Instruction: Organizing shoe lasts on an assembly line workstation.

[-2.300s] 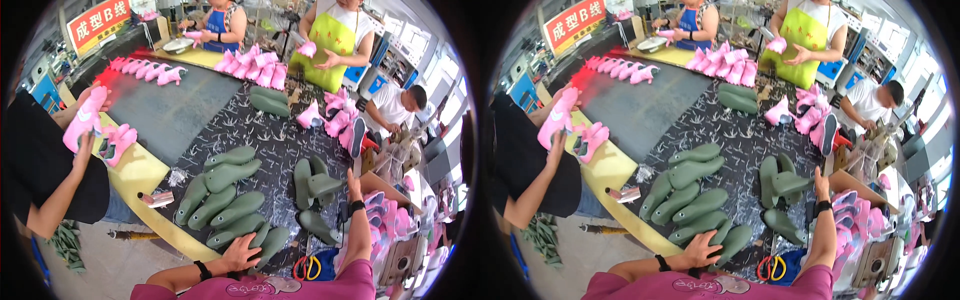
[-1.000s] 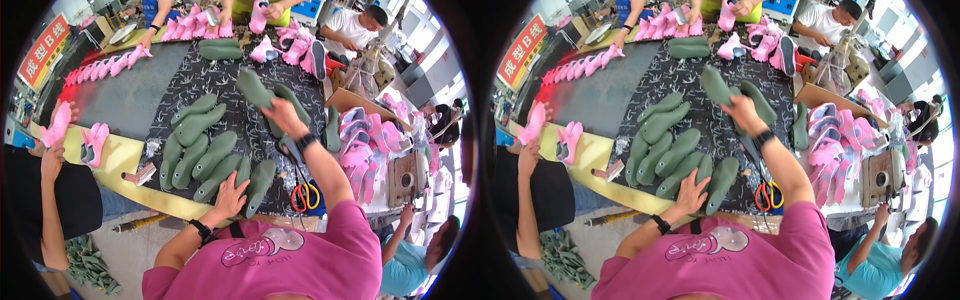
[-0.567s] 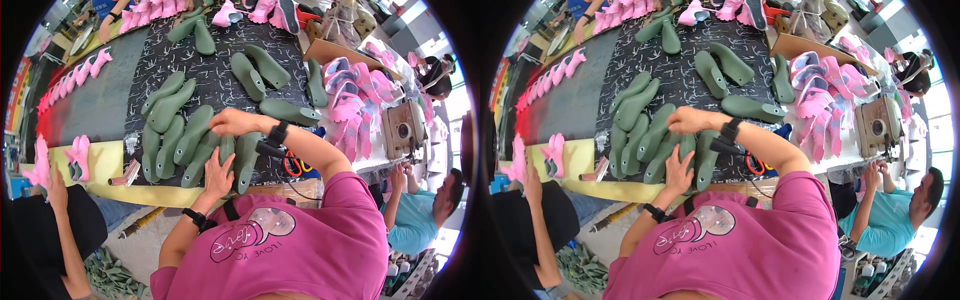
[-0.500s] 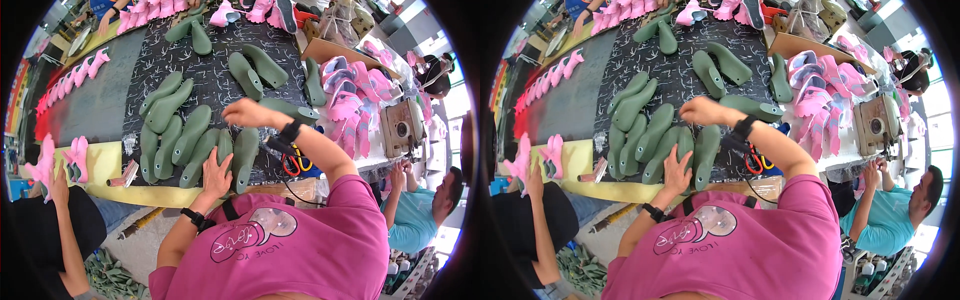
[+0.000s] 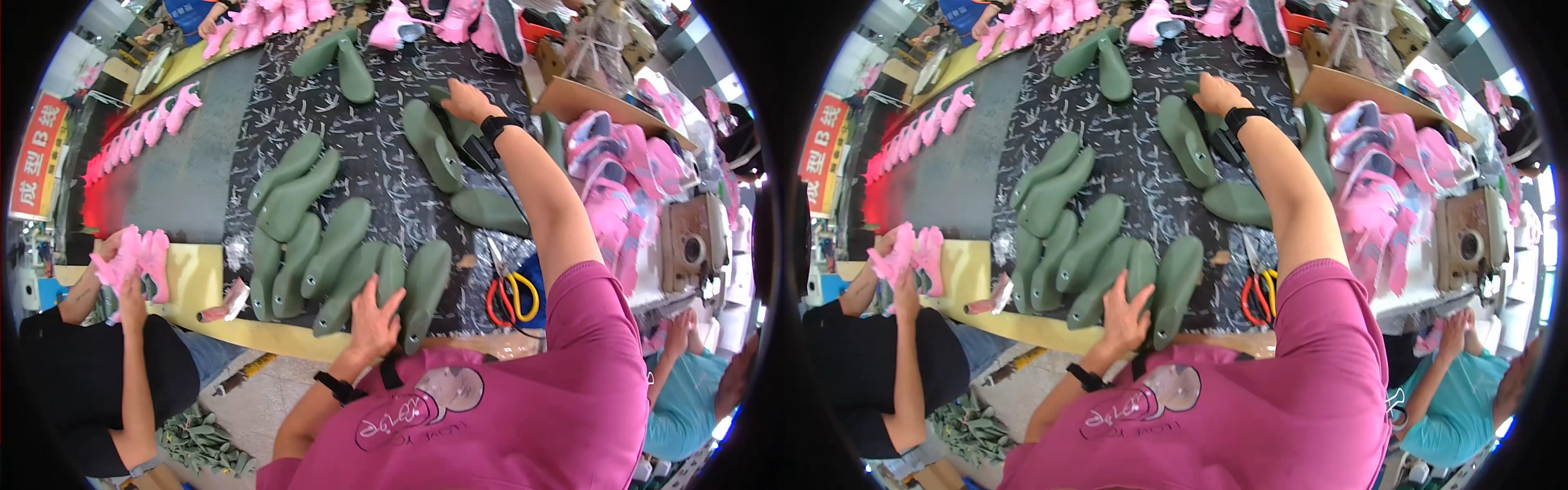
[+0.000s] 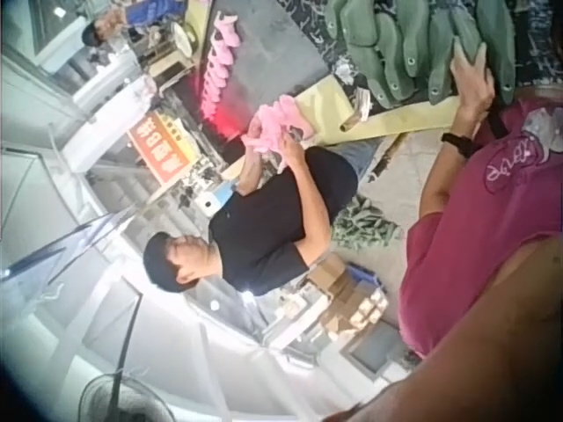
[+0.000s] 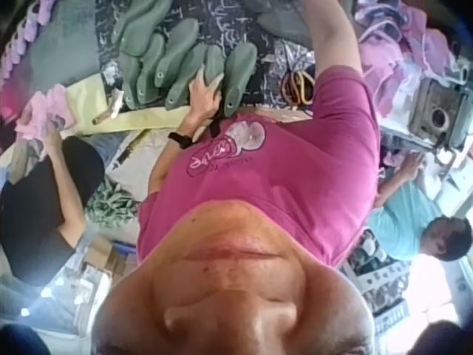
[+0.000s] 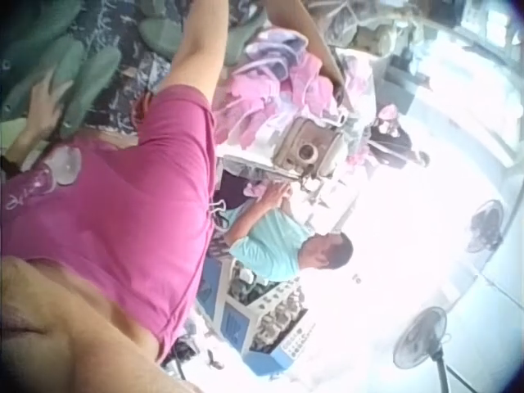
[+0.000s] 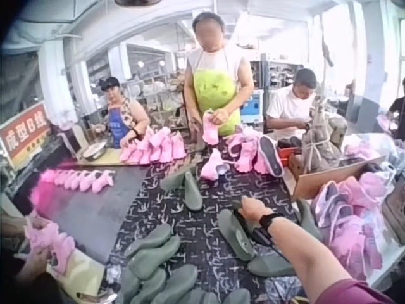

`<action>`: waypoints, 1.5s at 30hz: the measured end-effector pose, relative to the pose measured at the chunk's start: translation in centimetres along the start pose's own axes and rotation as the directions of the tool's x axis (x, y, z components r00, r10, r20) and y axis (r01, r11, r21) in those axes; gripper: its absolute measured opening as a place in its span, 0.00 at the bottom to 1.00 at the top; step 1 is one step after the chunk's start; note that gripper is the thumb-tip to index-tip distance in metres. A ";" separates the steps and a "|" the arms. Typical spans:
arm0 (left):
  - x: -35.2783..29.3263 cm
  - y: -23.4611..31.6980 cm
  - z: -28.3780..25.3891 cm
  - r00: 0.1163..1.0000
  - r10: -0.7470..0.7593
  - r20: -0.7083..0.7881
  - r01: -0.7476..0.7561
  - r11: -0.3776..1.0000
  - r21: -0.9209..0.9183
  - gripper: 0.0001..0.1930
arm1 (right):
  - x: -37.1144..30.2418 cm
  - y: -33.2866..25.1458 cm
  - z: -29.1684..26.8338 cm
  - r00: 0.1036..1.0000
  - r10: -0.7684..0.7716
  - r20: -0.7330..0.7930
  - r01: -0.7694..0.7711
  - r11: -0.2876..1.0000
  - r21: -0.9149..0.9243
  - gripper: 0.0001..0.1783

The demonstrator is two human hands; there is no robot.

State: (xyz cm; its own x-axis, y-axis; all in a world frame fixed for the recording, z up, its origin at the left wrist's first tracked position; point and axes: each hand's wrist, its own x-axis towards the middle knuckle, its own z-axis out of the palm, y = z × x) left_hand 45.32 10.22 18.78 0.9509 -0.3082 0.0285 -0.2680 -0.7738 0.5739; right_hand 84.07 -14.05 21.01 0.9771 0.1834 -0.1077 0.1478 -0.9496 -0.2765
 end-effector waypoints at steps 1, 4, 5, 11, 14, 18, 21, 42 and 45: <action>0.5 -0.3 0.0 1.000 0.014 -0.003 -0.014 1.000 -0.013 0.27 | 0.6 -0.5 0.2 0.989 0.133 0.068 -0.130 0.990 -0.045 0.26; 0.3 -0.7 -0.1 1.000 0.003 0.023 -0.002 0.999 -0.047 0.28 | 1.7 -0.6 1.0 0.989 0.145 0.001 -0.143 0.976 -0.167 0.22; 0.6 -0.6 -0.2 1.000 0.010 0.013 -0.009 0.999 -0.045 0.28 | 2.1 -0.9 0.4 0.995 0.098 0.030 -0.091 0.978 -0.185 0.21; 0.3 -0.9 -0.8 1.000 0.028 0.002 -0.028 0.999 -0.035 0.28 | -0.1 -7.2 3.4 0.972 -0.190 0.138 0.208 0.969 -0.131 0.21; 0.5 -1.0 -0.8 0.999 0.036 -0.012 -0.037 0.997 -0.070 0.28 | -3.1 -13.8 5.1 0.914 -0.351 0.202 0.384 0.911 -0.152 0.20; 0.5 -0.5 -0.2 0.999 0.029 0.028 -0.027 0.998 -0.064 0.27 | -3.8 -15.3 4.7 0.870 -0.476 0.132 0.490 0.864 -0.117 0.18; -0.1 -1.2 0.1 0.999 0.044 0.002 -0.044 0.998 -0.044 0.27 | -5.1 -14.7 -0.2 0.925 -0.379 -0.028 0.378 0.925 -0.029 0.20; 0.6 -0.8 0.4 0.994 0.105 -0.023 -0.105 0.995 0.000 0.27 | -4.5 -4.5 3.2 0.997 0.017 0.074 -0.055 -0.521 0.852 0.22; 0.2 -1.1 0.0 0.998 0.057 -0.006 -0.058 0.998 -0.018 0.27 | -5.4 -10.4 1.8 0.949 -0.192 0.251 -0.274 -0.108 0.956 0.22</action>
State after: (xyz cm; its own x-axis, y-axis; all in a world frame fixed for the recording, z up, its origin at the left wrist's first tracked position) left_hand 45.79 11.00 18.13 0.9348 -0.3491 0.0661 -0.3195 -0.7446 0.5861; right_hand 77.01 -4.70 22.77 0.8604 0.4201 -0.2886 -0.4303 0.2952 -0.8531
